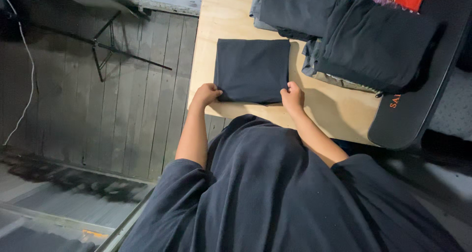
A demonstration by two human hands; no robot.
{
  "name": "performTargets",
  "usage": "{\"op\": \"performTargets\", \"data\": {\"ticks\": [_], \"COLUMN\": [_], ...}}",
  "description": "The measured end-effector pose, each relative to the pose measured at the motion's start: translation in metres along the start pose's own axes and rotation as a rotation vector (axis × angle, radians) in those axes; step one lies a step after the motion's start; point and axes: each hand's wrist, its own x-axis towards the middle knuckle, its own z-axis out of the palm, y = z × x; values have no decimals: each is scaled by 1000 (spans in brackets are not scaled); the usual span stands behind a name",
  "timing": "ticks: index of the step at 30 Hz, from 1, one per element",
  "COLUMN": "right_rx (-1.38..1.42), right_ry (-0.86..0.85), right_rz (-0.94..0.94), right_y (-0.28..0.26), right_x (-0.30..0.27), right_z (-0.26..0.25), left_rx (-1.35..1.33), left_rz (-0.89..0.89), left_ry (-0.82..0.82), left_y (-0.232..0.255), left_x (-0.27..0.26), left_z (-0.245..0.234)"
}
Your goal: The person folds several t-shirts and fabric pieces by hand on a wooden table, then places each folded item into a black storage bin.
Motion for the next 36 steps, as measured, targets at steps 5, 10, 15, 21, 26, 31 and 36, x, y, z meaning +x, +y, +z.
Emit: {"op": "performTargets", "data": {"ticks": [5, 10, 15, 21, 26, 31, 36], "right_rx": [-112, -240, -475, -606, -511, -482, -530], "right_ry": [24, 29, -185, -164, -48, -4, 5], "right_rz": [6, -605, -845, -785, -574, -638, -842], "right_y": [-31, -79, -97, -75, -58, -82, -121], "right_x": [-13, -30, -26, -19, -6, 13, 28], "right_z": [-20, -19, -10, -27, -30, -19, 12], "left_rx": [364, 232, 348, 505, 420, 289, 359], "left_rz": [-65, 633, 959, 655, 436, 711, 887], "left_ry": [205, 743, 545, 515, 698, 698, 531], "left_y": [40, 97, 110, 62, 47, 88, 136], "left_x": [-19, -39, -41, -28, -17, -2, 20], "left_z": [-8, 23, 66, 58, 44, 40, 60]}}
